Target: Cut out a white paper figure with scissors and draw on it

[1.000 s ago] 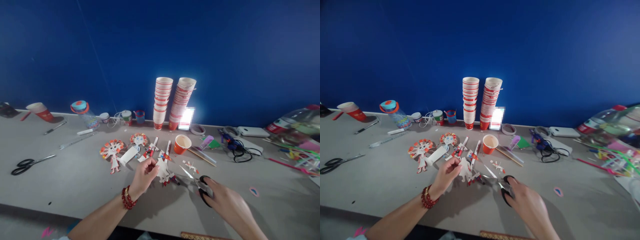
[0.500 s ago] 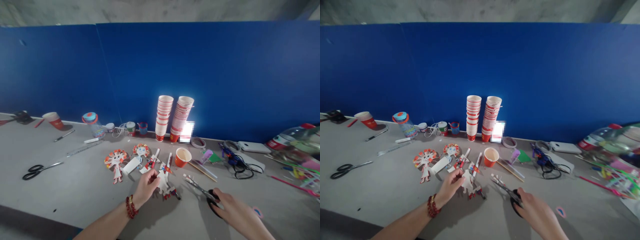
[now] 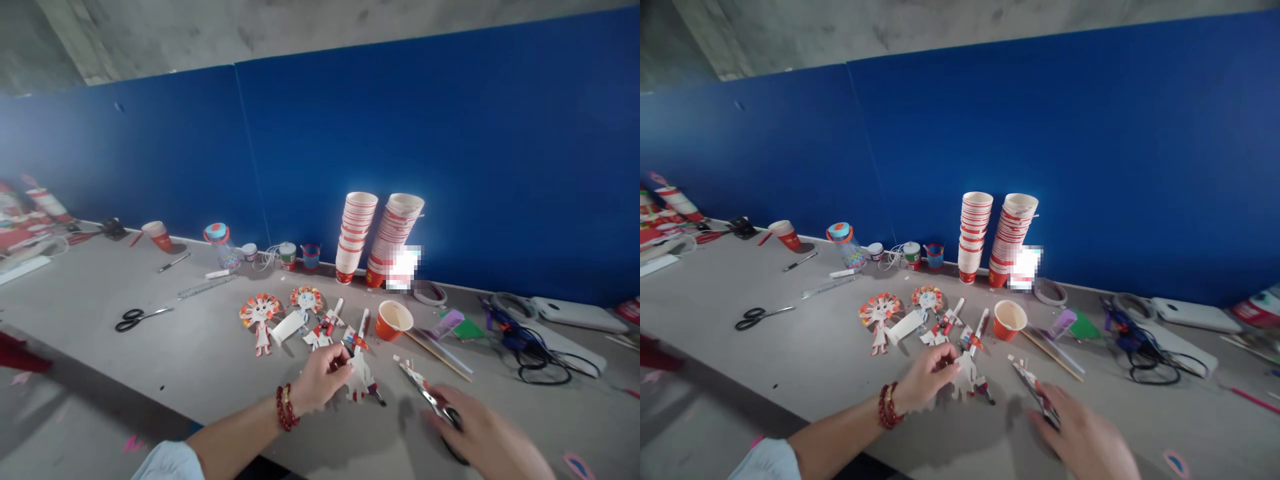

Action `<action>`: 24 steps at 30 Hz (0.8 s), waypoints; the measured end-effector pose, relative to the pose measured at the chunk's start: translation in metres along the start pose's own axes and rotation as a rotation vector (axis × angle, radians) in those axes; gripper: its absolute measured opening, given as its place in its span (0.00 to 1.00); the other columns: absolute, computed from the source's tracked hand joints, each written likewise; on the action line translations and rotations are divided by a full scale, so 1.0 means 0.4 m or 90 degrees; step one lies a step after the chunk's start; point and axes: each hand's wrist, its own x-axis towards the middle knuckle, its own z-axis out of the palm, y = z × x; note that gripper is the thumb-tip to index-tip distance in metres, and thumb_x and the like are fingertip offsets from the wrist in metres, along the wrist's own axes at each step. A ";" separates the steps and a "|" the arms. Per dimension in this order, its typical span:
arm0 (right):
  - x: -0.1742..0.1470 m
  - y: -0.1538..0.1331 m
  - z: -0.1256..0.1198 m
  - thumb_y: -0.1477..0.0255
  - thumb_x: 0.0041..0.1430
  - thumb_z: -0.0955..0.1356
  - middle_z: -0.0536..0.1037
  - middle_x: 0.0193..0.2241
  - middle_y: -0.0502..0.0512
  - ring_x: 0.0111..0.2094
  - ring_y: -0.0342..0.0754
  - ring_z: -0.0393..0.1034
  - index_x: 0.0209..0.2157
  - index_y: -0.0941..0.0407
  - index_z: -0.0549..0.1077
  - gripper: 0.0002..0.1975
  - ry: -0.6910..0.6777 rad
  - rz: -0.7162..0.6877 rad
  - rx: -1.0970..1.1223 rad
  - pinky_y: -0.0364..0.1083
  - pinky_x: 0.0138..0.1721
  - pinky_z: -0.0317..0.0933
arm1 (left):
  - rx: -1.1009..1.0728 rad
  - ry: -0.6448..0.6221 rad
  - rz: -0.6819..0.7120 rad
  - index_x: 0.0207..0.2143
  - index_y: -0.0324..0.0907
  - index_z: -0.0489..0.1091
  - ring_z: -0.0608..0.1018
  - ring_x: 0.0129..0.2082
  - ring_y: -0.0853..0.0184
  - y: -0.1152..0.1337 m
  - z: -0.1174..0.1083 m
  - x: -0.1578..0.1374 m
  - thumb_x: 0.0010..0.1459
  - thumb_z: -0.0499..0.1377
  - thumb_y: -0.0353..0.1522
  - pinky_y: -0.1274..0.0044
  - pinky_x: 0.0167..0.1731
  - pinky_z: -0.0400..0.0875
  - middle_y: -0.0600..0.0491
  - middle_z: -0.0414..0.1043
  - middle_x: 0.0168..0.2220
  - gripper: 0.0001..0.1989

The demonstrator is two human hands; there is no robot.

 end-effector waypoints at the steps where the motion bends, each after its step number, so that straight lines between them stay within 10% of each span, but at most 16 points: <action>1: 0.006 -0.044 0.003 0.60 0.53 0.67 0.81 0.31 0.52 0.21 0.47 0.71 0.40 0.49 0.76 0.14 -0.055 -0.018 0.107 0.43 0.23 0.65 | 0.015 0.002 0.006 0.26 0.40 0.64 0.62 0.21 0.72 0.010 0.004 -0.004 0.55 0.57 0.34 0.80 0.22 0.56 0.58 0.60 0.22 0.08; 4: 0.028 -0.171 0.036 0.62 0.56 0.67 0.78 0.31 0.52 0.24 0.47 0.69 0.46 0.53 0.71 0.17 -0.106 -0.088 0.362 0.43 0.26 0.64 | 0.052 0.002 0.035 0.26 0.40 0.67 0.67 0.26 0.70 0.039 0.008 -0.017 0.55 0.58 0.34 0.79 0.25 0.60 0.55 0.65 0.26 0.08; 8: 0.060 -0.244 0.099 0.66 0.54 0.68 0.69 0.19 0.47 0.21 0.45 0.63 0.24 0.55 0.67 0.11 -0.047 -0.073 0.471 0.42 0.23 0.56 | 0.153 -0.046 0.107 0.32 0.41 0.71 0.73 0.30 0.67 0.080 -0.066 -0.010 0.58 0.57 0.34 0.79 0.29 0.65 0.51 0.72 0.30 0.07; 15: 0.061 -0.217 0.134 0.56 0.52 0.69 0.69 0.16 0.47 0.18 0.43 0.62 0.25 0.56 0.67 0.17 -0.149 0.080 0.673 0.40 0.20 0.53 | 0.580 0.108 0.093 0.40 0.40 0.73 0.75 0.37 0.54 0.032 -0.304 0.058 0.54 0.60 0.33 0.68 0.38 0.67 0.45 0.74 0.34 0.11; 24: 0.034 -0.169 0.171 0.50 0.51 0.67 0.67 0.16 0.47 0.17 0.41 0.58 0.23 0.56 0.63 0.23 -0.180 0.121 0.653 0.41 0.19 0.52 | 0.771 0.017 -0.028 0.48 0.38 0.67 0.73 0.47 0.47 -0.056 -0.304 0.043 0.51 0.62 0.30 0.64 0.43 0.65 0.37 0.71 0.46 0.20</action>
